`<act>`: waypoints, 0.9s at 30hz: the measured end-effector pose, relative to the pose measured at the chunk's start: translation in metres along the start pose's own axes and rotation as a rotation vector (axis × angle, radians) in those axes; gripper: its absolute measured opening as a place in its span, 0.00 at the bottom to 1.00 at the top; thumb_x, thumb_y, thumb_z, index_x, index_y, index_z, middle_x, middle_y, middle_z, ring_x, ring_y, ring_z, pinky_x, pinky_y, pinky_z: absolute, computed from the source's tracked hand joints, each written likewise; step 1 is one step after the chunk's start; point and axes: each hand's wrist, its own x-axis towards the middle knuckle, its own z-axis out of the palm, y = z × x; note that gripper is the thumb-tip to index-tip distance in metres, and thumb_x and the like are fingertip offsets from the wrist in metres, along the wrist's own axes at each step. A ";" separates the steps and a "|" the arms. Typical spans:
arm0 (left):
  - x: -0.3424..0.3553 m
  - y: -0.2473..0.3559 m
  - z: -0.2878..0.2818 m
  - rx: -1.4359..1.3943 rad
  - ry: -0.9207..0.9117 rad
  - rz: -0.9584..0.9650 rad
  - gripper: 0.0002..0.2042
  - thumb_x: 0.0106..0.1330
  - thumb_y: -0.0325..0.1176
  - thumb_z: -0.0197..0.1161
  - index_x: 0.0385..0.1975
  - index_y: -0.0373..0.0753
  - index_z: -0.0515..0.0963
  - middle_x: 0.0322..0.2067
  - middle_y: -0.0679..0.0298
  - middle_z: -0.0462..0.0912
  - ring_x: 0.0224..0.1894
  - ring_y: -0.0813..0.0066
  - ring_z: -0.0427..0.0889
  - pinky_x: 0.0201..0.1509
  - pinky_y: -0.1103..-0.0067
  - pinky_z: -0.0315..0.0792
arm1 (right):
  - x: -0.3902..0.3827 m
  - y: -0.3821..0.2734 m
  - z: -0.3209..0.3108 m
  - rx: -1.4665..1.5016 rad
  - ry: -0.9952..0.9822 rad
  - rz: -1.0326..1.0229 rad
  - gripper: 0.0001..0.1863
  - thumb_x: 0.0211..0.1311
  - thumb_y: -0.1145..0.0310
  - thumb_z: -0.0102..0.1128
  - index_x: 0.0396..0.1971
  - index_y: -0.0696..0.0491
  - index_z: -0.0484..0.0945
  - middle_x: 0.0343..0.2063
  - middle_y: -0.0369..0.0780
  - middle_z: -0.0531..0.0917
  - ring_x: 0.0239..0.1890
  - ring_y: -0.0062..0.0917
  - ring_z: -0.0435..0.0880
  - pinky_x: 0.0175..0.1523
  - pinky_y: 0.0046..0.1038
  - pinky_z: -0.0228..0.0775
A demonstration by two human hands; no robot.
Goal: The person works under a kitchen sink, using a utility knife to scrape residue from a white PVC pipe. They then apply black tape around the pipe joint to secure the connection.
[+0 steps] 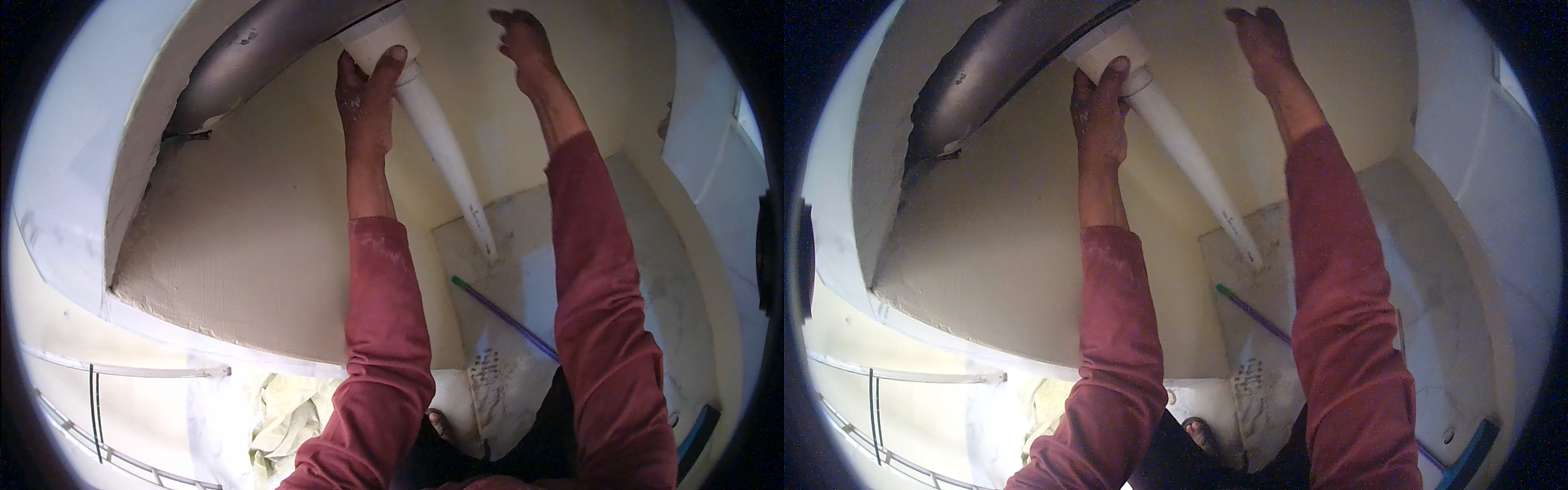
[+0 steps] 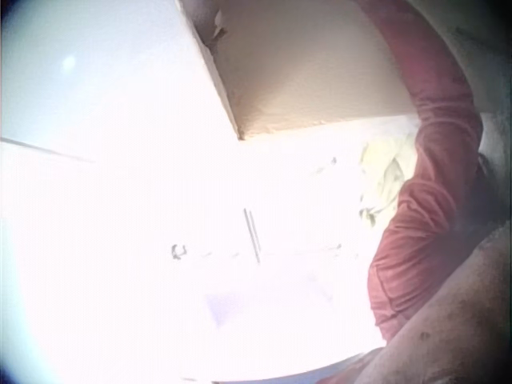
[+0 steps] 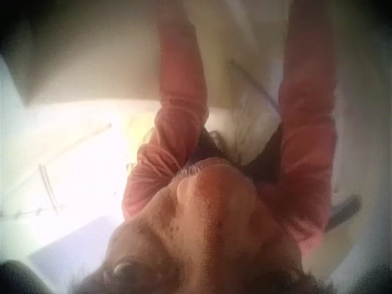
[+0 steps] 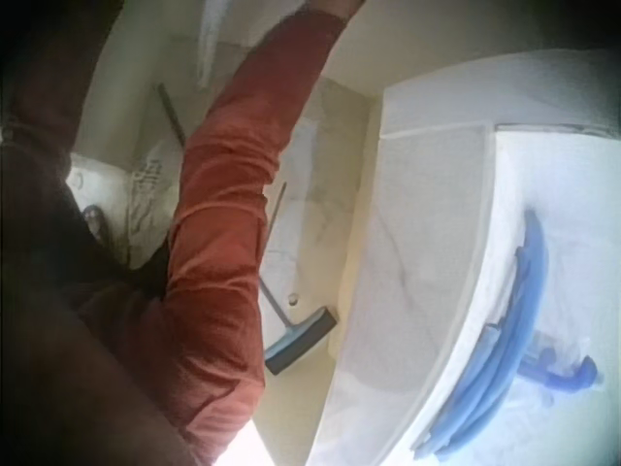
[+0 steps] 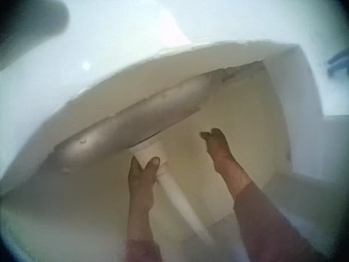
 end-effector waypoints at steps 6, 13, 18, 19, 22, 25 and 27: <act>-0.008 -0.004 -0.017 -0.058 0.003 -0.106 0.27 0.65 0.43 0.65 0.60 0.38 0.67 0.54 0.60 0.75 0.57 0.66 0.73 0.63 0.69 0.67 | -0.032 0.012 0.035 0.041 -0.437 -0.043 0.40 0.61 0.53 0.64 0.67 0.60 0.62 0.59 0.45 0.75 0.60 0.30 0.73 0.65 0.33 0.64; 0.031 -0.005 -0.043 -0.448 -0.257 -0.041 0.29 0.67 0.46 0.63 0.62 0.35 0.67 0.60 0.56 0.73 0.63 0.63 0.71 0.68 0.65 0.64 | -0.011 -0.022 0.074 0.277 -0.679 -0.055 0.41 0.54 0.52 0.71 0.61 0.62 0.67 0.53 0.45 0.78 0.59 0.30 0.74 0.63 0.32 0.65; 0.042 0.012 -0.046 -0.188 -0.246 -0.022 0.30 0.63 0.45 0.68 0.60 0.33 0.70 0.59 0.57 0.75 0.61 0.63 0.73 0.66 0.67 0.66 | -0.025 -0.035 0.073 0.131 -0.654 -0.116 0.40 0.52 0.53 0.72 0.60 0.61 0.68 0.50 0.44 0.80 0.54 0.31 0.78 0.61 0.31 0.67; 0.038 0.019 -0.038 -0.083 -0.162 0.000 0.30 0.63 0.44 0.69 0.60 0.33 0.71 0.58 0.57 0.75 0.60 0.64 0.74 0.65 0.68 0.66 | -0.022 -0.032 0.075 0.097 -0.624 -0.120 0.41 0.51 0.53 0.72 0.60 0.62 0.67 0.50 0.45 0.80 0.53 0.31 0.78 0.60 0.31 0.67; 0.020 0.029 -0.006 0.239 0.116 0.135 0.29 0.61 0.42 0.71 0.58 0.33 0.72 0.55 0.59 0.76 0.57 0.66 0.75 0.61 0.70 0.68 | -0.034 -0.033 0.097 -0.172 -0.366 -0.169 0.43 0.49 0.54 0.72 0.60 0.64 0.64 0.49 0.47 0.80 0.52 0.33 0.79 0.59 0.32 0.69; 0.012 0.028 0.006 0.368 0.274 0.218 0.28 0.61 0.40 0.71 0.58 0.34 0.73 0.53 0.60 0.77 0.56 0.67 0.76 0.58 0.72 0.69 | -0.037 -0.030 0.099 -0.236 -0.261 -0.212 0.47 0.44 0.50 0.74 0.57 0.69 0.65 0.51 0.54 0.77 0.54 0.40 0.78 0.59 0.33 0.71; 0.011 0.033 -0.009 0.250 0.137 -0.005 0.27 0.62 0.41 0.71 0.57 0.34 0.73 0.53 0.60 0.77 0.56 0.67 0.76 0.57 0.73 0.70 | -0.031 -0.028 0.091 -0.142 -0.309 -0.246 0.50 0.41 0.47 0.75 0.55 0.71 0.66 0.53 0.58 0.75 0.55 0.44 0.78 0.59 0.34 0.71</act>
